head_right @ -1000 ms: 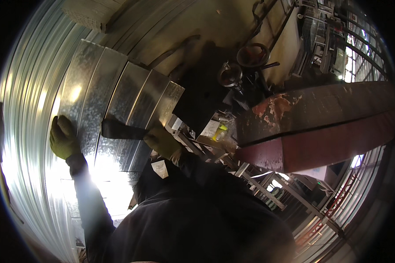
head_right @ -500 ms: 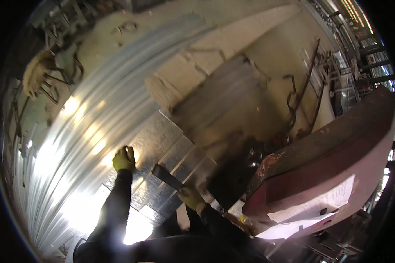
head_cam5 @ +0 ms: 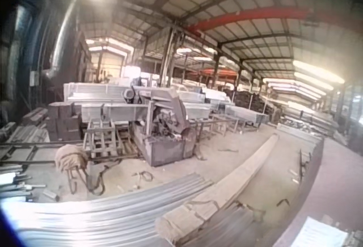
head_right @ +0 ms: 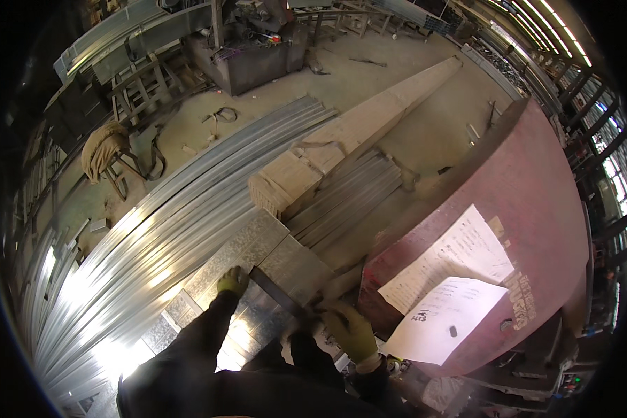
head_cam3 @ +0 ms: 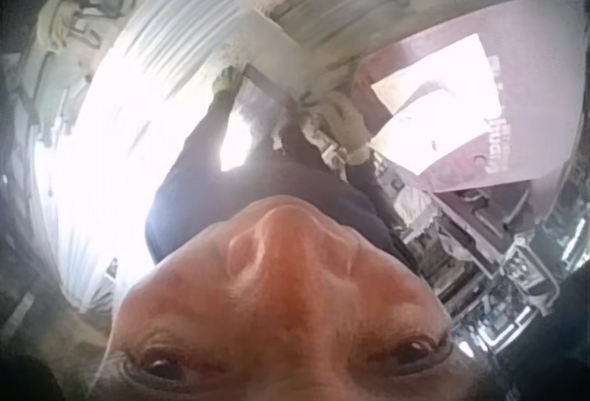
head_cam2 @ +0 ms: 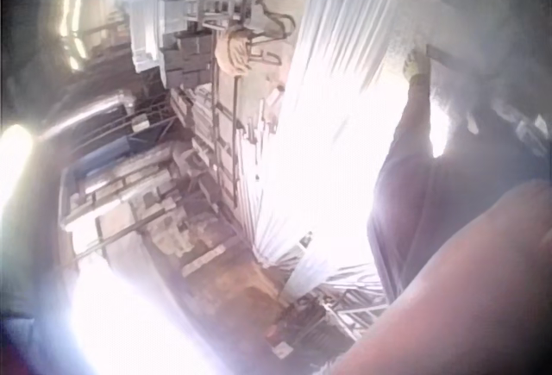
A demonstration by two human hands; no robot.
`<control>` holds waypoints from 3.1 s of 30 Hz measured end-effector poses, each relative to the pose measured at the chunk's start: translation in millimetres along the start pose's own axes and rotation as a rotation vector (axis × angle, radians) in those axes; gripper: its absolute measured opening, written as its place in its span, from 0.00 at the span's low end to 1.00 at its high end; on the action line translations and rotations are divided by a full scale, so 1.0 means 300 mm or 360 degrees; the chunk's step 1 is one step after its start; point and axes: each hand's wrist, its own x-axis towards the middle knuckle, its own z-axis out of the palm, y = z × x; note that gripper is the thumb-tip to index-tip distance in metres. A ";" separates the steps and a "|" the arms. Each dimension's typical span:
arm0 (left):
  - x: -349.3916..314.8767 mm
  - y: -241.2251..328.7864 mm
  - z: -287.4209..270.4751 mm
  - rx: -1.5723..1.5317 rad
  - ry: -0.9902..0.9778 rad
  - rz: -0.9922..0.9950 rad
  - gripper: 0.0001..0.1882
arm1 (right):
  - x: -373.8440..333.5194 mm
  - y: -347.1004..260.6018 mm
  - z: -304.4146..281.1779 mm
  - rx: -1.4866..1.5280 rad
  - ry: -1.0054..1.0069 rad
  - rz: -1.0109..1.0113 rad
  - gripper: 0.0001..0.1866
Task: The person measures a metal frame with a tape measure, then picks up and places a metal bar on a cutting machine. The person also handles a paper document on a red machine.
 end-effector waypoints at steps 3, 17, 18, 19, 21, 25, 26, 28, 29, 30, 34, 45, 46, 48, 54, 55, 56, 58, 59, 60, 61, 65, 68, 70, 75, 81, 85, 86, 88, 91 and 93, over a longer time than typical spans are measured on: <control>-0.144 0.064 0.075 0.0060 -0.0321 0.0062 0.35 | -0.056 -0.054 -0.093 0.0135 -0.0026 0.0045 0.14; -0.316 0.328 -0.005 0.0188 -0.0594 0.0154 0.36 | -0.171 -0.099 -0.444 -0.0186 0.0247 -0.0571 0.19; -0.324 0.343 -0.023 0.0213 -0.0626 0.0144 0.36 | -0.175 -0.109 -0.470 -0.0189 0.0289 -0.0543 0.19; -0.335 0.351 -0.039 0.0235 -0.0637 0.0149 0.36 | -0.178 -0.118 -0.493 -0.0217 0.0322 -0.0601 0.19; -0.356 0.363 -0.058 0.0265 -0.0664 0.0165 0.37 | -0.192 -0.131 -0.536 -0.0258 0.0406 -0.0701 0.19; -0.361 0.390 -0.085 0.0284 -0.0634 0.0258 0.37 | -0.242 -0.135 -0.609 -0.0261 0.0491 -0.0790 0.19; -0.356 0.398 -0.097 0.0277 -0.0607 0.0283 0.37 | -0.253 -0.134 -0.623 -0.0254 0.0513 -0.0790 0.19; -0.347 0.421 -0.127 0.0298 -0.0502 0.0396 0.35 | -0.277 -0.138 -0.652 -0.0291 0.0523 -0.0816 0.19; -0.345 0.425 -0.152 0.0288 -0.0494 0.0420 0.35 | -0.288 -0.142 -0.664 -0.0299 0.0541 -0.0801 0.19; -0.333 0.437 -0.178 0.0281 -0.0479 0.0471 0.34 | -0.295 -0.150 -0.680 -0.0377 0.0565 -0.0826 0.19; -0.295 0.485 -0.293 0.0232 -0.0303 0.0661 0.34 | -0.316 -0.215 -0.774 -0.0518 0.0477 -0.0846 0.24; -0.097 1.061 -0.540 -0.0244 -0.0295 0.1059 0.27 | -0.043 -0.616 -1.270 -0.1190 0.1129 -0.1170 0.30; -0.072 1.130 -0.531 -0.0266 -0.0301 0.1137 0.26 | 0.020 -0.677 -1.329 -0.1442 0.1263 -0.1188 0.32; -0.003 1.239 -0.509 -0.0341 -0.0324 0.1318 0.24 | 0.165 -0.778 -1.423 -0.1635 0.1461 -0.0987 0.42; 0.400 1.306 -0.413 -0.0245 -0.0220 0.1807 0.23 | 0.825 -0.994 -1.602 -0.1918 0.1346 -0.0338 0.55; 0.490 1.273 -0.394 -0.0270 -0.0223 0.1816 0.22 | 0.917 -0.977 -1.616 -0.1882 0.1292 -0.0257 0.56; 0.590 1.249 -0.374 -0.0089 -0.0343 0.1685 0.21 | 0.986 -0.965 -1.630 -0.2137 0.1196 -0.0033 0.58; 0.778 1.183 -0.333 0.0278 -0.0610 0.1470 0.20 | 0.994 -0.924 -1.668 -0.2424 0.1271 -0.0220 0.47; 0.866 1.153 -0.315 0.0331 -0.0672 0.1412 0.20 | 0.960 -0.897 -1.678 -0.1857 0.1333 -0.0387 0.39; 0.949 1.143 -0.303 0.0377 -0.0798 0.1346 0.21 | 0.925 -0.895 -1.688 -0.2061 0.1371 -0.0343 0.34; 1.026 1.135 -0.295 0.0413 -0.0907 0.1296 0.21 | 0.885 -0.904 -1.690 -0.2167 0.1236 -0.0476 0.28; 1.372 1.225 -0.265 0.0319 -0.1039 0.1488 0.24 | 0.786 -0.927 -1.601 -0.2014 0.1259 -0.0108 0.24; 1.586 1.304 -0.237 0.0349 -0.1084 0.1478 0.27 | 0.778 -0.947 -1.528 -0.1492 0.1689 0.0208 0.23; 1.712 1.323 -0.251 0.0361 -0.1056 0.1515 0.28 | 0.758 -0.968 -1.502 -0.2887 0.1083 0.0040 0.24; 1.944 1.299 -0.341 0.0592 -0.1127 0.1372 0.30 | 0.680 -0.920 -1.477 -0.1424 0.1716 0.0362 0.25; 2.036 1.142 -0.590 0.0624 -0.1177 0.0946 0.32 | 0.760 -1.033 -1.490 -0.1534 0.1533 0.0667 0.24; 2.116 1.186 -0.676 0.0695 -0.1240 0.0678 0.33 | 1.097 -1.256 -1.662 -0.1361 0.1426 0.1345 0.25; 2.139 1.232 -0.680 0.0655 -0.1199 0.0700 0.33 | 1.232 -1.305 -1.746 -0.1514 0.1438 0.1289 0.25; 2.185 1.351 -0.686 0.0539 -0.1047 0.0771 0.32 | 1.533 -1.382 -1.910 -0.1898 0.1373 0.1015 0.26; 2.253 1.570 -0.704 0.0280 -0.0878 0.0825 0.29 | 2.012 -1.421 -2.133 -0.2119 0.1168 0.0426 0.25; 2.306 1.688 -0.717 0.0293 -0.0855 0.0573 0.30 | 2.328 -1.420 -2.260 -0.1918 0.0826 -0.0001 0.23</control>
